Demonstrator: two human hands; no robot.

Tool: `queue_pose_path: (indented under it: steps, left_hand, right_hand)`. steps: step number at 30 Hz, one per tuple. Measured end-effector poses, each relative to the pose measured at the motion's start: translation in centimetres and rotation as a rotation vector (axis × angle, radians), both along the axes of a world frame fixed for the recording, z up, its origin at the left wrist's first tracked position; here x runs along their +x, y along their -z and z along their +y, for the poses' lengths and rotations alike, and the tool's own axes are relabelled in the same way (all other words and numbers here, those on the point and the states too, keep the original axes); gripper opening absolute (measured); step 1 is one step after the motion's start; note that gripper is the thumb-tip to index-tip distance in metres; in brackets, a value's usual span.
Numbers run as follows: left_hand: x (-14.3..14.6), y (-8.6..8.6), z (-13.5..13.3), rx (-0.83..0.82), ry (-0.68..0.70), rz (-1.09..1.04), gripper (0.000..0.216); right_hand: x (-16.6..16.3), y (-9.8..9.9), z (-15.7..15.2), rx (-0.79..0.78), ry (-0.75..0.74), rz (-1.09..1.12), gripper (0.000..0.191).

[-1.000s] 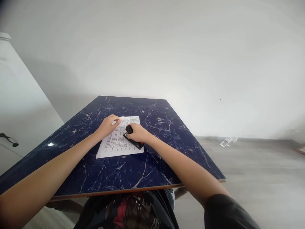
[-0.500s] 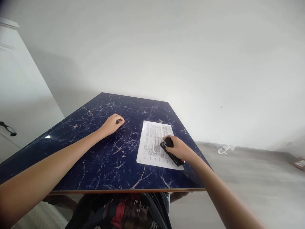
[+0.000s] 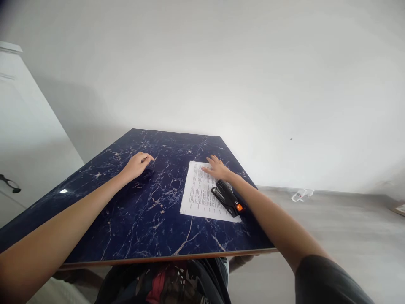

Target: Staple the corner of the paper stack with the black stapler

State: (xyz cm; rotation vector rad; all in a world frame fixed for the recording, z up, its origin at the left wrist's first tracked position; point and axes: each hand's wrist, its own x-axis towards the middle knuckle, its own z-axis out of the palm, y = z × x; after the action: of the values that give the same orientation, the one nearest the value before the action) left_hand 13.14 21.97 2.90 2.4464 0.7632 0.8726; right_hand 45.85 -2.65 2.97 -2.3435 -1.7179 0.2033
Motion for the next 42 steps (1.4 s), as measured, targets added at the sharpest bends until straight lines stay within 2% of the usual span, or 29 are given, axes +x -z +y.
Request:
queue_pose_path:
  steps: [2, 5, 8, 11, 13, 18, 22, 26, 31, 35, 37, 39, 40, 42]
  left_hand:
    - [-0.8, -0.1, 1.5, -0.018, -0.022, -0.032, 0.034]
    - [-2.7, 0.1, 4.5, -0.112, -0.113, -0.154, 0.032]
    - [-4.7, 0.9, 7.4, -0.295, -0.293, -0.348, 0.025]
    - [-6.2, 1.4, 9.3, -0.546, -0.443, -0.643, 0.017]
    - [-6.9, 1.3, 9.9, -0.655, -0.501, -0.793, 0.014]
    - [-8.7, 0.3, 10.7, -0.749, -0.626, -0.978, 0.008]
    - [-9.3, 0.1, 10.7, -0.79, -0.643, -1.062, 0.006]
    - [-9.0, -0.1, 10.6, -0.799, -0.642, -1.088, 0.008]
    - [-8.5, -0.4, 10.0, -0.745, -0.636, -1.083, 0.008]
    - [-7.4, -0.5, 8.5, -0.644, -0.557, -1.002, 0.01]
    - [-6.4, -0.7, 7.1, -0.594, -0.473, -0.934, 0.011]
    - [-5.2, -1.1, 5.1, -0.531, -0.32, -0.796, 0.012]
    - [-4.6, -1.3, 3.9, -0.486, -0.213, -0.681, 0.013]
    - [-3.5, -1.9, 1.5, -0.31, 0.062, -0.31, 0.021]
  right_hand:
    - [-0.4, 1.0, 1.7, -0.086, 0.012, -0.057, 0.098]
    - [-1.9, 2.0, 3.9, -0.098, -0.01, -0.097, 0.097]
    - [-4.6, 2.1, 6.9, -0.082, -0.004, -0.086, 0.095]
    - [-8.6, 1.9, 11.0, -0.076, -0.032, -0.058, 0.097]
    - [-11.8, 1.8, 14.1, -0.054, -0.093, -0.035, 0.098]
    - [-19.6, 1.8, 21.2, -0.021, -0.231, -0.004, 0.096]
    - [-23.2, 1.7, 23.7, 0.034, -0.299, 0.015, 0.09]
    - [-23.8, 1.7, 22.3, 0.197, -0.353, -0.008, 0.068]
    - [-22.1, 1.8, 18.1, 0.015, -0.468, 0.055, 0.061]
    - [-19.2, 2.1, 14.4, 0.013, -0.459, 0.033, 0.06]
    - [-17.3, 2.4, 12.5, 0.013, -0.421, 0.035, 0.058]
    - [-15.5, 2.4, 10.8, 0.028, -0.404, 0.049, 0.057]
    - [-14.8, 2.2, 10.0, 0.051, -0.4, 0.066, 0.057]
    - [-13.8, 1.3, 8.6, 0.151, -0.348, 0.132, 0.053]
